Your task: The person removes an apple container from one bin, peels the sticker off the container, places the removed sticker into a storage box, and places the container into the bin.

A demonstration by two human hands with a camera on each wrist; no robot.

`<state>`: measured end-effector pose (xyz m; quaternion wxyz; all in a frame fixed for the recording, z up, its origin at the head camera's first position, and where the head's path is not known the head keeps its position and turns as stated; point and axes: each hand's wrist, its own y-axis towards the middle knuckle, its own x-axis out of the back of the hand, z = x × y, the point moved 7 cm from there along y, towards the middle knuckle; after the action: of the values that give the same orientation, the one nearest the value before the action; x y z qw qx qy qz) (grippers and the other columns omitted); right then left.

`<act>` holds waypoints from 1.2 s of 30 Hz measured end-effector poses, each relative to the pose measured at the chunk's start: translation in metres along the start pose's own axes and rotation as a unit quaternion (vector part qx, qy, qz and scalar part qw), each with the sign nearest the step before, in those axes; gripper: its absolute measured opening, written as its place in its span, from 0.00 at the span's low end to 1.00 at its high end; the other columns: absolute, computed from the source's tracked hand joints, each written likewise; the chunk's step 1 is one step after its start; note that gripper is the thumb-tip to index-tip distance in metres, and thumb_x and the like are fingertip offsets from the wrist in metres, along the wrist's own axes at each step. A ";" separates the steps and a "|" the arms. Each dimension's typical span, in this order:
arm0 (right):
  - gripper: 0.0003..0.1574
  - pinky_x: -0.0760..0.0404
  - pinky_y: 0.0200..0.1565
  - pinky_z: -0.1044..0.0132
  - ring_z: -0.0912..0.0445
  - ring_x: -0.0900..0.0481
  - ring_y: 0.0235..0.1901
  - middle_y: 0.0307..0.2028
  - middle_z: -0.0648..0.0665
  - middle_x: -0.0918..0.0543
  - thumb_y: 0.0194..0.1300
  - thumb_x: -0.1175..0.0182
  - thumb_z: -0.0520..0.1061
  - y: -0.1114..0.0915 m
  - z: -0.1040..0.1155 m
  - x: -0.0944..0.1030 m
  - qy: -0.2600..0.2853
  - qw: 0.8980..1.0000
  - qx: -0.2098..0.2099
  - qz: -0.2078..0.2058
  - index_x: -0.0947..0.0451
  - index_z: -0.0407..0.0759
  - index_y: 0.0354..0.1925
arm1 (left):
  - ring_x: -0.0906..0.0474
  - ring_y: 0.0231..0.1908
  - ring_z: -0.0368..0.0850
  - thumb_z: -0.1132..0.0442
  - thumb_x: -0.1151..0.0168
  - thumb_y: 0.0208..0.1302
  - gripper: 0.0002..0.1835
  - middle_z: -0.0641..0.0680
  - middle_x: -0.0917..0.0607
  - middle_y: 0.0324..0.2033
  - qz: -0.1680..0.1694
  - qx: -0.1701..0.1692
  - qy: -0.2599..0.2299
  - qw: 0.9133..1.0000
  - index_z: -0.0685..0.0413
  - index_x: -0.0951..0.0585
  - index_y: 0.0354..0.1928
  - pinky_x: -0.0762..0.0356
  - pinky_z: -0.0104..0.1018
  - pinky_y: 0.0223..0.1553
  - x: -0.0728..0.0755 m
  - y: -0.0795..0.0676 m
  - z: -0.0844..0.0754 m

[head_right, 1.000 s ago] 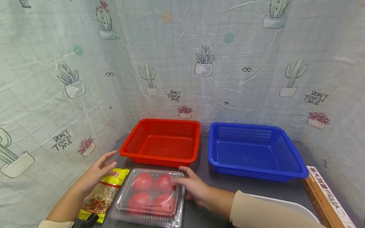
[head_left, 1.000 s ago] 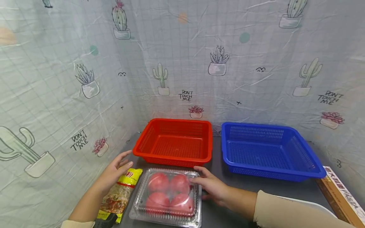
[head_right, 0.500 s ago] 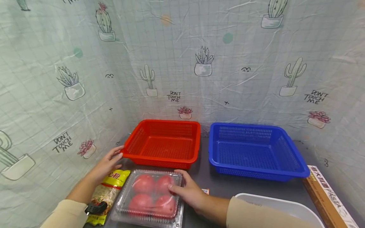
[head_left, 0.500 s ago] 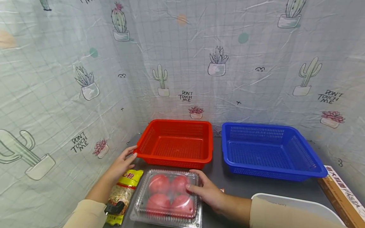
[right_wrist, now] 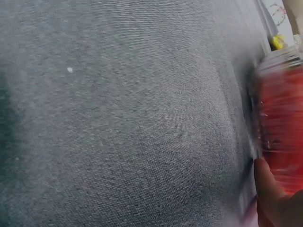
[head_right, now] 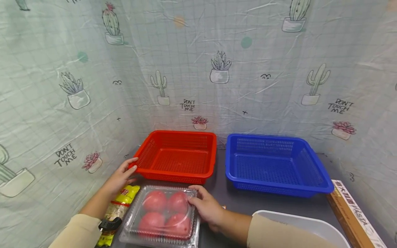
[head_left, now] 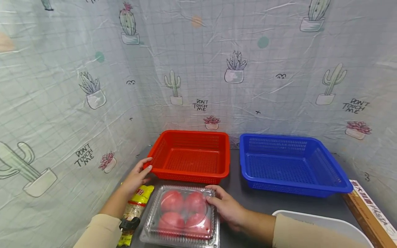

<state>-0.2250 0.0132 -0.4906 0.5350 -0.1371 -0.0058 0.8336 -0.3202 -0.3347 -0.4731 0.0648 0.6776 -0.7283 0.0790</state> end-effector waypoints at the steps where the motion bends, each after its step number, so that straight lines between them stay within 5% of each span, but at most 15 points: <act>1: 0.30 0.12 0.34 0.56 0.52 0.15 0.38 0.52 0.42 0.21 0.77 0.41 0.42 0.000 0.001 0.001 -0.003 1.000 0.004 -0.008 0.34 0.41 0.73 | 0.37 0.73 0.62 0.56 0.48 0.86 0.32 0.67 0.40 0.78 0.002 0.001 0.000 1.000 0.50 0.44 0.84 0.30 0.66 0.69 0.000 0.000 0.000; 5: 0.30 0.14 0.35 0.59 0.54 0.16 0.36 0.48 0.44 0.19 0.73 0.41 0.40 -0.004 0.006 0.007 -0.011 0.999 0.010 -0.033 0.31 0.37 0.70 | 0.39 0.75 0.65 0.55 0.48 0.86 0.32 0.66 0.42 0.80 0.006 0.005 0.000 1.000 0.49 0.43 0.84 0.31 0.67 0.70 -0.001 -0.002 -0.001; 13: 0.31 0.13 0.37 0.54 0.51 0.17 0.40 0.46 0.44 0.17 0.75 0.41 0.45 -0.016 0.029 0.018 -0.027 0.998 -0.050 -0.015 0.32 0.44 0.72 | 0.40 0.76 0.67 0.58 0.51 0.87 0.30 0.67 0.44 0.80 0.001 0.006 -0.001 1.000 0.50 0.45 0.83 0.32 0.69 0.70 -0.001 -0.003 -0.001; 23: 0.32 0.12 0.47 0.48 0.48 0.15 0.46 0.53 0.40 0.18 0.80 0.43 0.46 -0.016 0.106 0.027 -0.039 0.998 -0.049 0.007 0.36 0.47 0.76 | 0.35 0.73 0.67 0.59 0.51 0.87 0.30 0.69 0.41 0.78 -0.027 0.017 -0.018 0.999 0.50 0.45 0.83 0.29 0.68 0.67 -0.002 -0.007 -0.002; 27: 0.31 0.13 0.51 0.50 0.48 0.16 0.49 0.58 0.39 0.21 0.82 0.46 0.46 0.000 0.140 0.030 -0.030 0.999 -0.036 -0.001 0.39 0.48 0.77 | 0.27 0.67 0.65 0.59 0.51 0.87 0.30 0.68 0.40 0.77 -0.041 0.027 -0.032 0.998 0.48 0.45 0.83 0.21 0.58 0.62 -0.004 -0.005 -0.004; 32: 0.29 0.14 0.50 0.51 0.50 0.17 0.49 0.56 0.42 0.22 0.83 0.50 0.47 0.037 0.169 0.033 -0.021 0.999 -0.034 0.006 0.40 0.50 0.76 | 0.18 0.53 0.48 0.58 0.51 0.86 0.30 0.65 0.35 0.74 -0.050 0.029 -0.048 0.997 0.46 0.43 0.83 0.15 0.42 0.46 -0.007 -0.003 -0.005; 36: 0.32 0.15 0.49 0.53 0.50 0.20 0.49 0.57 0.44 0.25 0.83 0.49 0.47 0.070 0.182 0.032 -0.016 0.999 -0.040 0.002 0.43 0.53 0.79 | 0.19 0.56 0.50 0.57 0.49 0.85 0.30 0.63 0.33 0.74 -0.057 0.031 -0.058 0.996 0.46 0.42 0.82 0.18 0.55 0.58 -0.010 -0.003 -0.005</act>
<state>-0.3429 0.0370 -0.3338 0.5273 -0.1445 -0.0473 0.8360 -0.3161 -0.3240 -0.4706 0.0053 0.7234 -0.6880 0.0582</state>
